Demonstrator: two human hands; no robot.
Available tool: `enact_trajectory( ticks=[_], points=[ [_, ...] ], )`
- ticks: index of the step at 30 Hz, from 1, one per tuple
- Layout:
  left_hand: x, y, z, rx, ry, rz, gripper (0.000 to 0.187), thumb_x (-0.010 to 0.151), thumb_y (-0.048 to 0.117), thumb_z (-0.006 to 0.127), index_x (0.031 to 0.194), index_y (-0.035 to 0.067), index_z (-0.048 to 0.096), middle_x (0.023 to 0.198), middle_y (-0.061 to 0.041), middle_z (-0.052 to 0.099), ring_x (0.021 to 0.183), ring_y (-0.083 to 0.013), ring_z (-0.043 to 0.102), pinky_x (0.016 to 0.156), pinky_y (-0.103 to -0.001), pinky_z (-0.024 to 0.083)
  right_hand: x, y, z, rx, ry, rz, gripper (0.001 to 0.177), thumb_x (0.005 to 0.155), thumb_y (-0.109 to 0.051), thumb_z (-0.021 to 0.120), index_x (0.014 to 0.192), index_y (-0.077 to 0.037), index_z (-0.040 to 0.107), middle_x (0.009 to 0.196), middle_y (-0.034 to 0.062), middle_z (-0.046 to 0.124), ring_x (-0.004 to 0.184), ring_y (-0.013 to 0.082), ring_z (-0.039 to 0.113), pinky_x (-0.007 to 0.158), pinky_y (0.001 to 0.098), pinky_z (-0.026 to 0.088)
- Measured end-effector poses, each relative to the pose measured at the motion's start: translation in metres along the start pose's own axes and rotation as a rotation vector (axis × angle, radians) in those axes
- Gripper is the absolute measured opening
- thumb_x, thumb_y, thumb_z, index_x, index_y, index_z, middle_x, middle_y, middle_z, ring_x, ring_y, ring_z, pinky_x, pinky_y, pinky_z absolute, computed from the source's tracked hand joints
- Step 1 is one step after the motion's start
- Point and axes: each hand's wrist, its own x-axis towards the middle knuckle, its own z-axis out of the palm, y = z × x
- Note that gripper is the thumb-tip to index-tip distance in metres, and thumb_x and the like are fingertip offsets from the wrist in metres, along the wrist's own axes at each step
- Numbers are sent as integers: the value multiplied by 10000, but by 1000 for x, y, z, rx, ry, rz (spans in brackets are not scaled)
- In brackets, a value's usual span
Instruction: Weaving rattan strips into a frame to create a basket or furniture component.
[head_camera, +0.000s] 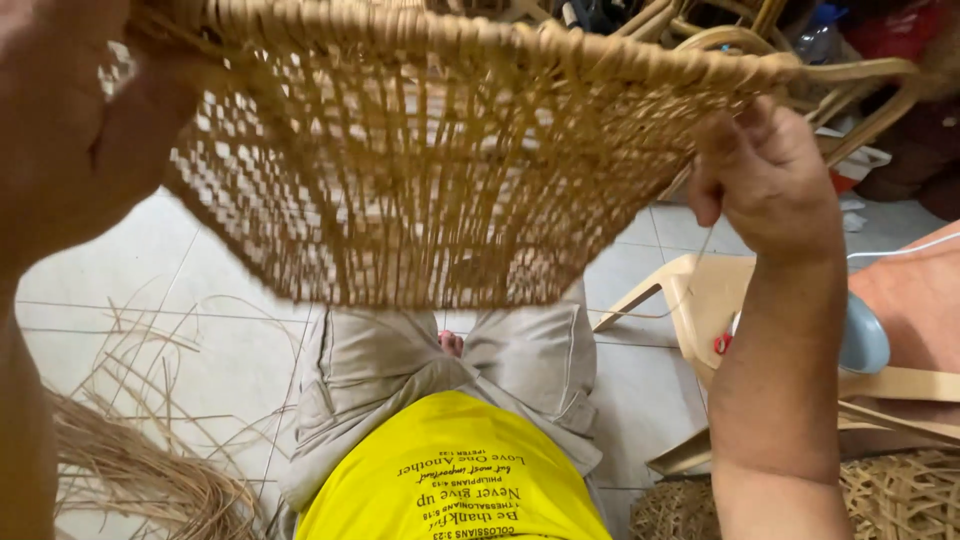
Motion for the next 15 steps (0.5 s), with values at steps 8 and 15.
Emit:
enact_trajectory(
  ticks=[8, 15],
  points=[
    [-44, -8, 21, 240, -280, -351, 368, 1021, 232, 684, 1335, 41, 685, 964, -83, 763, 821, -247, 712, 808, -437, 567, -23, 45, 45, 132, -70, 83, 438, 971, -502, 644, 1031, -69, 666, 921, -16, 628, 853, 116, 590, 752, 267, 478],
    [2, 92, 36, 398, -102, -197, 790, 901, 458, 760, 1551, 51, 572, 1490, -214, 661, 1379, -405, 575, 1197, -616, 356, -29, 41, 87, 336, 41, -35, 377, 996, -535, 636, 896, -198, 499, 732, -89, 379, 645, 62, 344, 568, 242, 295]
  ],
)
